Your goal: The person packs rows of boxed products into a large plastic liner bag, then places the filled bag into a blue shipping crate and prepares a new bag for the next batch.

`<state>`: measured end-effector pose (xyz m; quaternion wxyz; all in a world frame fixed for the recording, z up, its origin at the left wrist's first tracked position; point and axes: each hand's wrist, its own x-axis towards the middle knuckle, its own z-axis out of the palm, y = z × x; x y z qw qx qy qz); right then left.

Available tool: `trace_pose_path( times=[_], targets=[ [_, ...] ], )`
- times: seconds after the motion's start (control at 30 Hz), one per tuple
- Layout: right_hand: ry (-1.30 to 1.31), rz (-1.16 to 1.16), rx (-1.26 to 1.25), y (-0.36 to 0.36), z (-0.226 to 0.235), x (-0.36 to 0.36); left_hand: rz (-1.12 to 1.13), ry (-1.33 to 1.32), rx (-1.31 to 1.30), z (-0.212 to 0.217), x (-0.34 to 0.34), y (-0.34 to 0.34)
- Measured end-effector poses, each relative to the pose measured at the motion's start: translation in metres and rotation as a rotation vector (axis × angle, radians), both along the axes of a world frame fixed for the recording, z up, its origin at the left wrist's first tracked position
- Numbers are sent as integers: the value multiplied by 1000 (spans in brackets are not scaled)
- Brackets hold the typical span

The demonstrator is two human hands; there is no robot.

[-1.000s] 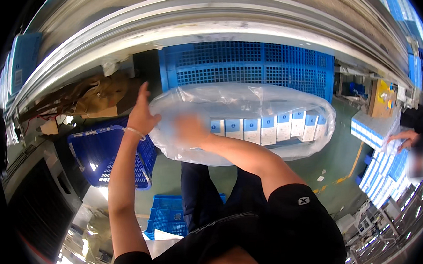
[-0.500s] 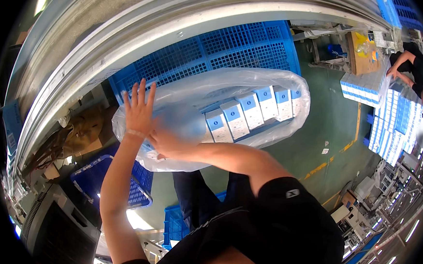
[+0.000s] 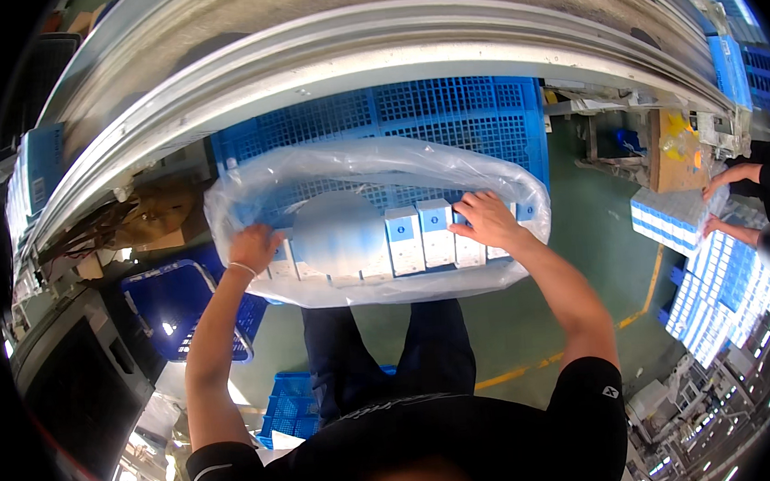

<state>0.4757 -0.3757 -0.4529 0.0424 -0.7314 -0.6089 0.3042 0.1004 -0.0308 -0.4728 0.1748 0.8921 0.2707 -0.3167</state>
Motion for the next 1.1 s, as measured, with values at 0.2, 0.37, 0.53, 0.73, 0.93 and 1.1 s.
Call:
trace_pose_path(
  times=[0.2, 0.37, 0.53, 0.73, 0.93, 1.1],
  targets=[
    [134, -156, -157, 28, 0, 24, 173, -110, -182, 2, 24, 1],
    [528, -671, -217, 67, -43, 45, 569, -414, -270, -8, 55, 36],
    [-3, -339, -243, 61, -42, -4, 515, -295, -373, 14, 40, 9],
    [19, -301, -109, 71, 61, -76, 385, -955, 46, 261, -4, 55],
    [437, -301, 519, 256, 267, -172, 212, -1071, 956, 376, -61, 258],
    [288, -296, 954, 386, 334, -200, 249, -466, 636, 369, -112, 337]
  ],
)
